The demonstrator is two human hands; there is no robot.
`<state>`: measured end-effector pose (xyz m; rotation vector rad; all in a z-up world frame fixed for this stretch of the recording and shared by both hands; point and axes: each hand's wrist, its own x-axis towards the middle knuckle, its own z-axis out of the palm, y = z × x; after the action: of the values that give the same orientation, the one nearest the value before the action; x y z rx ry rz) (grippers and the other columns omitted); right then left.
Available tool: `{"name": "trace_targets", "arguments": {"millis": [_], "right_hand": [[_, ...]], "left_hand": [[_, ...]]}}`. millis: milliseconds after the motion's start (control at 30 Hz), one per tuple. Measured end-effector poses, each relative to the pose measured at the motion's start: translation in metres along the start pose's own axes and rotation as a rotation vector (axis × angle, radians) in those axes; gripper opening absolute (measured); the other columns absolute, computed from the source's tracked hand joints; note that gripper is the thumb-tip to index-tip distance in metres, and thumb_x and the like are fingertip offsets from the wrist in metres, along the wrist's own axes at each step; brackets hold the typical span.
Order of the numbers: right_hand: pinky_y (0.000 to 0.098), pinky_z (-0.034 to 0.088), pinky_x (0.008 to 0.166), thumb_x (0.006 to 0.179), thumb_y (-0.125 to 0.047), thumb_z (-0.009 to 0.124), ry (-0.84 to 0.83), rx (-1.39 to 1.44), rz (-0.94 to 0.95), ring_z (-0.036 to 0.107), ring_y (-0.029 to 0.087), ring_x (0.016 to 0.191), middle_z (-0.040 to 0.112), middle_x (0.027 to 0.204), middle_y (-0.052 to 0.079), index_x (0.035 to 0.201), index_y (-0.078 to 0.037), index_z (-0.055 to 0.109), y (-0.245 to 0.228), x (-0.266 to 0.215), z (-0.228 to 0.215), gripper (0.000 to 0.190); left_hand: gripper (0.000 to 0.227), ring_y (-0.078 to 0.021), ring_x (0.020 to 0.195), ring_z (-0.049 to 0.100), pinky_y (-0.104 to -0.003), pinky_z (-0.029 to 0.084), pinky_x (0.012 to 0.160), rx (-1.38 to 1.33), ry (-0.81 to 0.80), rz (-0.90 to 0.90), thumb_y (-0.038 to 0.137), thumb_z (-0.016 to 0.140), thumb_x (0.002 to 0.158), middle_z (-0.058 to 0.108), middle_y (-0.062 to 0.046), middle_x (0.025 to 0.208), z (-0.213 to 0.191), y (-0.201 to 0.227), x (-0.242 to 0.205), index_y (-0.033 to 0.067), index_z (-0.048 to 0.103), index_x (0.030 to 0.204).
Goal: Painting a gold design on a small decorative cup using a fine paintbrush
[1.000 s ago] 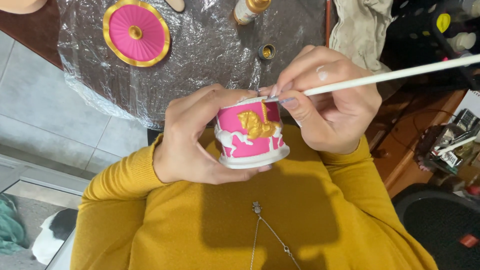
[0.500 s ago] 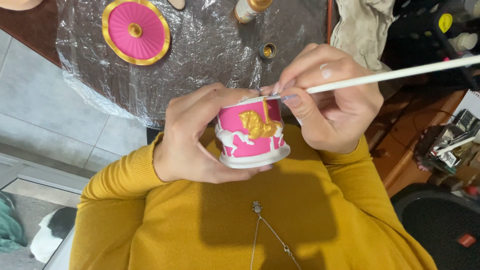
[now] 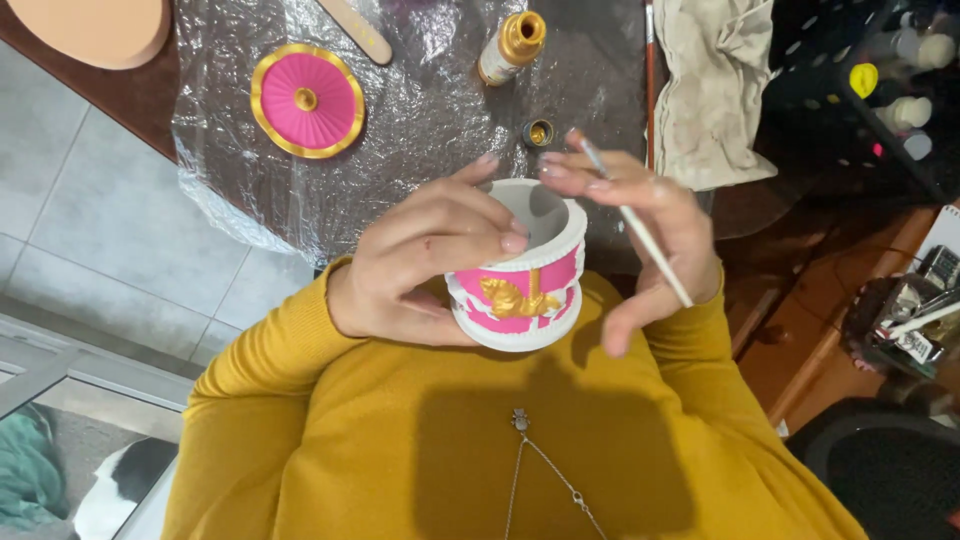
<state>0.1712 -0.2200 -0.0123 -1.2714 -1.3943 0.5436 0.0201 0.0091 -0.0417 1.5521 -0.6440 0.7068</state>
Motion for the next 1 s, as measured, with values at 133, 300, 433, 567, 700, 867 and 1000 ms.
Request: {"name": "trace_targets", "arguments": {"millis": [133,300,433,567,700,867,1000], "right_hand": [[0.0649,0.042,0.13,0.081,-0.031,0.093,-0.013,-0.092,-0.01,0.05,0.048,0.147,0.048,0.153,0.026,0.15,-0.01,0.038,0.0,-0.007,0.007,0.091],[0.0638,0.057,0.119,0.09,-0.02,0.086,0.058,-0.229,-0.11,0.06,0.047,0.133,0.056,0.138,0.025,0.134,-0.002,0.047,-0.011,0.0,0.007,0.061],[0.0598,0.057,0.114,0.091,-0.022,0.087,0.127,-0.439,-0.122,0.063,0.046,0.126,0.061,0.13,0.023,0.127,-0.003,0.051,-0.027,0.001,0.01,0.054],[0.0602,0.057,0.113,0.091,-0.023,0.087,0.142,-0.552,-0.139,0.061,0.045,0.124,0.06,0.127,0.02,0.121,-0.003,0.053,-0.033,0.0,0.009,0.05],[0.0585,0.058,0.114,0.086,-0.028,0.092,0.107,-0.495,-0.101,0.062,0.044,0.125,0.061,0.129,0.024,0.127,0.0,0.051,-0.028,0.001,0.005,0.064],[0.0548,0.057,0.115,0.076,-0.031,0.095,0.099,-0.266,-0.005,0.066,0.041,0.127,0.06,0.133,0.024,0.132,0.002,0.048,-0.009,-0.004,0.005,0.08],[0.0501,0.058,0.115,0.068,-0.037,0.094,0.157,-0.139,0.118,0.067,0.039,0.128,0.058,0.134,0.023,0.133,0.001,0.049,-0.007,-0.008,0.012,0.088]], "left_hand": [[0.049,-0.0375,0.116,0.071,-0.058,0.037,0.126,-0.021,-0.017,0.031,0.029,0.08,0.096,0.067,-0.016,0.122,0.0,-0.001,0.006,-0.0009,0.058,0.128],[0.047,-0.0383,0.131,0.058,-0.061,0.036,0.127,0.107,-0.078,0.004,0.033,0.079,0.098,0.062,-0.015,0.128,-0.001,0.002,0.011,0.0052,0.061,0.131],[0.045,-0.0414,0.13,0.058,-0.063,0.037,0.125,0.262,-0.063,0.028,0.036,0.077,0.099,0.06,-0.017,0.133,-0.002,0.004,0.014,0.0054,0.064,0.129],[0.044,-0.04,0.133,0.055,-0.065,0.035,0.125,0.319,-0.076,-0.013,0.037,0.075,0.1,0.058,-0.017,0.135,-0.004,0.004,0.015,0.0075,0.064,0.13],[0.051,-0.0361,0.125,0.061,-0.061,0.036,0.124,0.3,-0.078,-0.065,0.041,0.078,0.096,0.061,-0.017,0.126,-0.006,0.008,0.018,0.0044,0.064,0.129],[0.067,-0.0337,0.108,0.061,-0.052,0.05,0.105,0.285,-0.009,-0.15,0.047,0.086,0.085,0.06,-0.015,0.115,-0.002,0.017,0.022,-0.0008,0.063,0.126],[0.069,-0.0312,0.1,0.063,-0.042,0.047,0.092,0.272,0.034,-0.231,0.044,0.09,0.081,0.062,-0.018,0.112,-0.001,0.023,0.024,-0.0011,0.063,0.125]]}}
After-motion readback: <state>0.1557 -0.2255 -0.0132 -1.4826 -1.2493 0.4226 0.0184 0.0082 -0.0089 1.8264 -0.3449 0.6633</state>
